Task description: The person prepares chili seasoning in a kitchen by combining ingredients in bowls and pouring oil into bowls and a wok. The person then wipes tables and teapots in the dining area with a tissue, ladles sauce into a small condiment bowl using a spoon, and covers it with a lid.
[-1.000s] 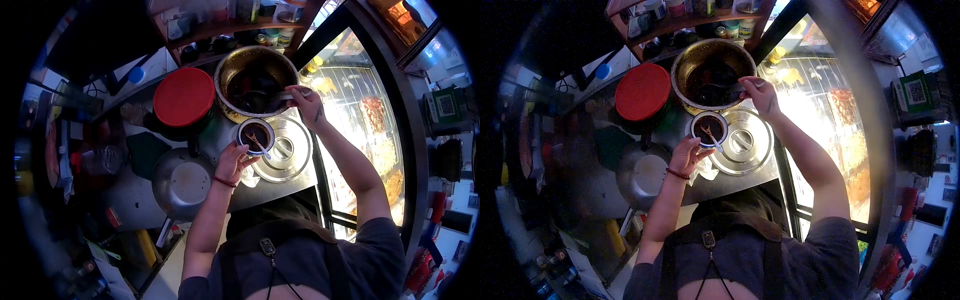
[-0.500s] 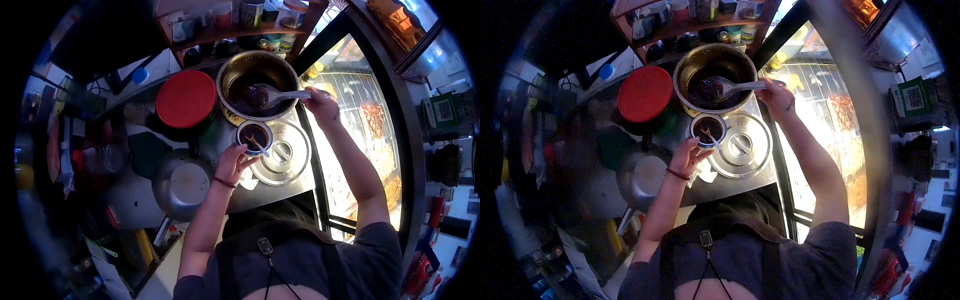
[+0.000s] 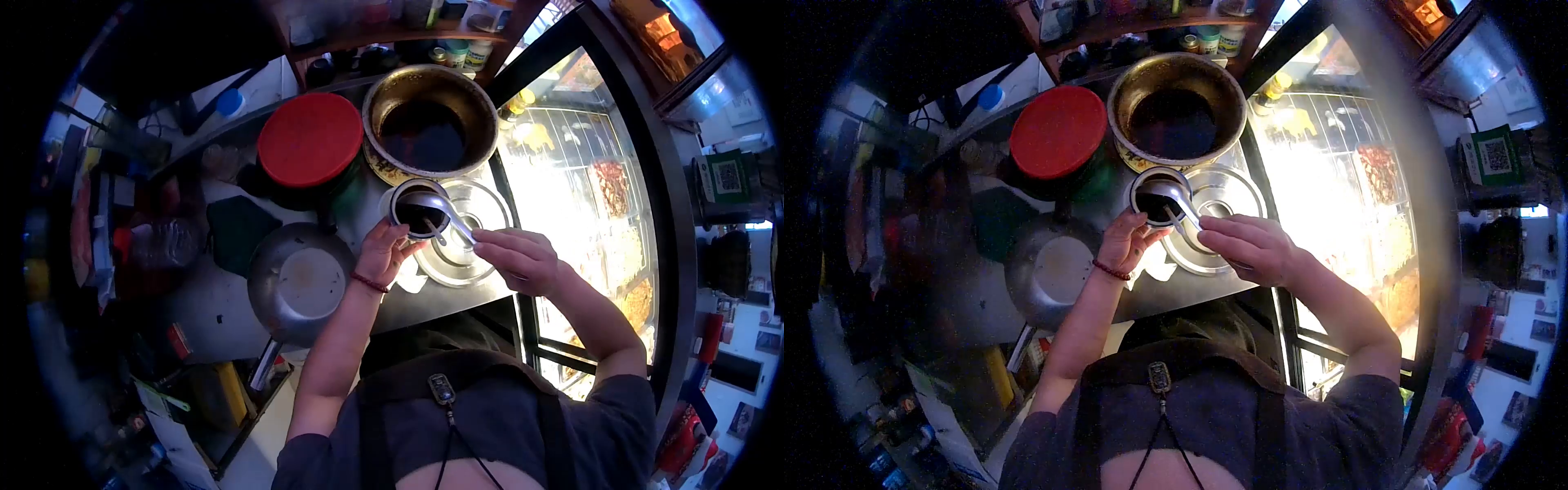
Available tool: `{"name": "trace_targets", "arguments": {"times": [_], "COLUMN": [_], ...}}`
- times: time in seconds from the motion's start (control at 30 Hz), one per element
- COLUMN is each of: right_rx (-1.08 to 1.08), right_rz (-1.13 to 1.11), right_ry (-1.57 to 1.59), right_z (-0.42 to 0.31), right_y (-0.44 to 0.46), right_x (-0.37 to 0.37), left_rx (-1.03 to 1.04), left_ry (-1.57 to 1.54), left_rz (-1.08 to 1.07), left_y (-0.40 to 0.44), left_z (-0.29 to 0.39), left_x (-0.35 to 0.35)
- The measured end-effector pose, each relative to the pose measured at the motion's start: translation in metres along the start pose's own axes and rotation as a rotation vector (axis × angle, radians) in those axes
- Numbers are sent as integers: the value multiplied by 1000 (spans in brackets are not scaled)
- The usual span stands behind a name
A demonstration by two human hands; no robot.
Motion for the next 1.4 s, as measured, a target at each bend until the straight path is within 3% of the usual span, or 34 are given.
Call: {"name": "trace_targets", "arguments": {"times": [0.27, 0.37, 0.47, 0.53, 0.73, 0.83, 0.93, 0.97, 1.07, 1.2, 1.23, 1.3, 1.33, 1.4], "right_rx": [132, 528, 703, 586, 689, 977, 1092, 1095, 931, 606, 603, 301, 302, 132], "right_rz": [249, 375, 468, 384, 403, 622, 679, 726, 712, 400, 402, 143, 143, -86], "right_ry": [110, 500, 627, 556, 657, 968, 1318, 1290, 1047, 544, 545, 69, 71, -153], "right_z": [1, 41, 61, 54, 69, 113, 153, 167, 197, 220, 230, 208, 213, 206], "right_y": [-9, -24, -33, -27, -29, -46, -50, -47, -6, 72, 80, 105, 108, 111], "right_x": [-18, -16, -19, -13, -15, -12, -3, -4, -15, 4, 6, 25, 24, 43], "left_rx": [17, 15, 18, 25, 5, -2, 20, 28, 37, 34, 40, 48, 53, 53], "left_ry": [-16, -28, -23, -20, -95, -90, -74, -29, 5, -12, -17, 6, 27, 24], "left_rz": [-27, -35, -26, -9, -39, -40, -39, -28, -20, -48, -44, -36, -26, -15], "left_y": [6, 5, 4, 4, 6, 6, 5, 4, 2, 2, 3, 4, 4, 2], "left_z": [-2, -2, 1, 0, -3, -3, 1, 1, 4, 9, 7, 7, 8, 10], "left_x": [-4, -3, -1, -3, -7, -6, -2, -3, -1, 7, 5, 4, 3, 7]}}
Point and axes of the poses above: each hand's wrist, its own y-axis towards the middle knuckle, its own x-axis out of the palm, z = x × y, the point moved 9 cm from there along y, towards the middle knuckle, and after that the axes turned 15 degrees about x, right-handed, at the moved point
